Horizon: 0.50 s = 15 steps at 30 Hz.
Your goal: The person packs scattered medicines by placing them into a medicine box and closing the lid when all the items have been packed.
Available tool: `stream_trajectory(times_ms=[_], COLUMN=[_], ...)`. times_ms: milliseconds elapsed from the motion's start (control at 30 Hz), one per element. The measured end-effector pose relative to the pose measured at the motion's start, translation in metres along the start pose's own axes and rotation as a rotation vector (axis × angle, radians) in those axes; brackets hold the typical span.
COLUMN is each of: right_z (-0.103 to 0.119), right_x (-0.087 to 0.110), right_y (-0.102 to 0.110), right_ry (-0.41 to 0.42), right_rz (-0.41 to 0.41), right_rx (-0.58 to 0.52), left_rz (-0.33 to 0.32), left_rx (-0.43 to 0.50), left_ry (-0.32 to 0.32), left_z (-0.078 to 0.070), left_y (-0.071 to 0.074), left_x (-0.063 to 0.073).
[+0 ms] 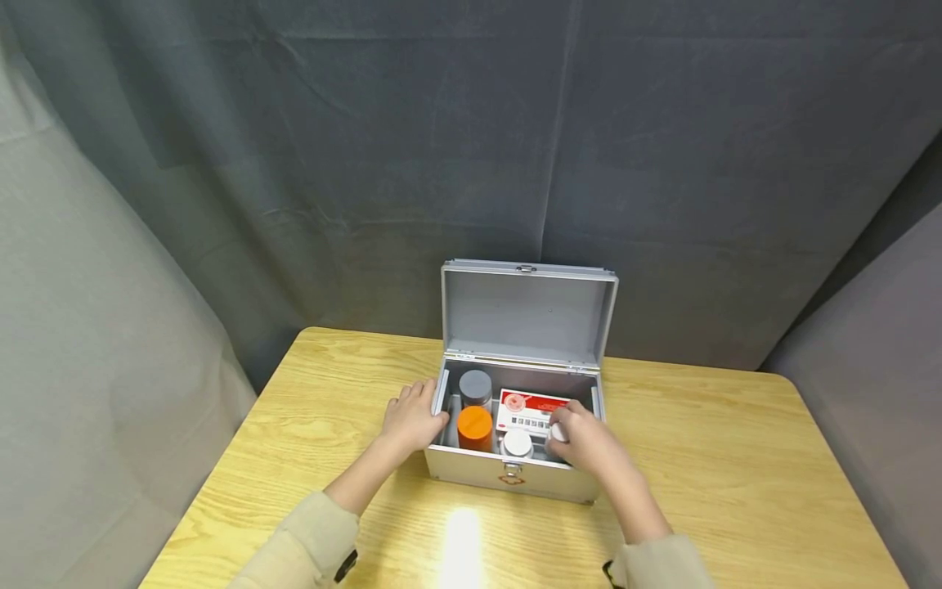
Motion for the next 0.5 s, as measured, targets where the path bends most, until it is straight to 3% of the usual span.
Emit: stream_trajectory(times_ms=[233, 500], right_z=[-0.001, 0.002], right_x=[-0.006, -0.011], right_y=[-0.011, -0.019], right_ry=[0.011, 0.046], right_rz=[0.090, 0.135], right_rx=[0.018, 0.041], left_rz=[0.005, 0.005], left_rx=[-0.009, -0.004], left_ry=[0.000, 0.002], left_z=[-0.001, 0.000], left_y=[0.000, -0.001], left_x=[0.000, 0.000])
Point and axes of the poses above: each hand's wrist, its own x-axis away from the middle knuckle, its own y-axis out of the back of the hand, z = x × y, the point moved 9 cm from there along -x, towards the middle knuckle, and after that the axes turned 7 degrees about z, right-handed, at the moved point
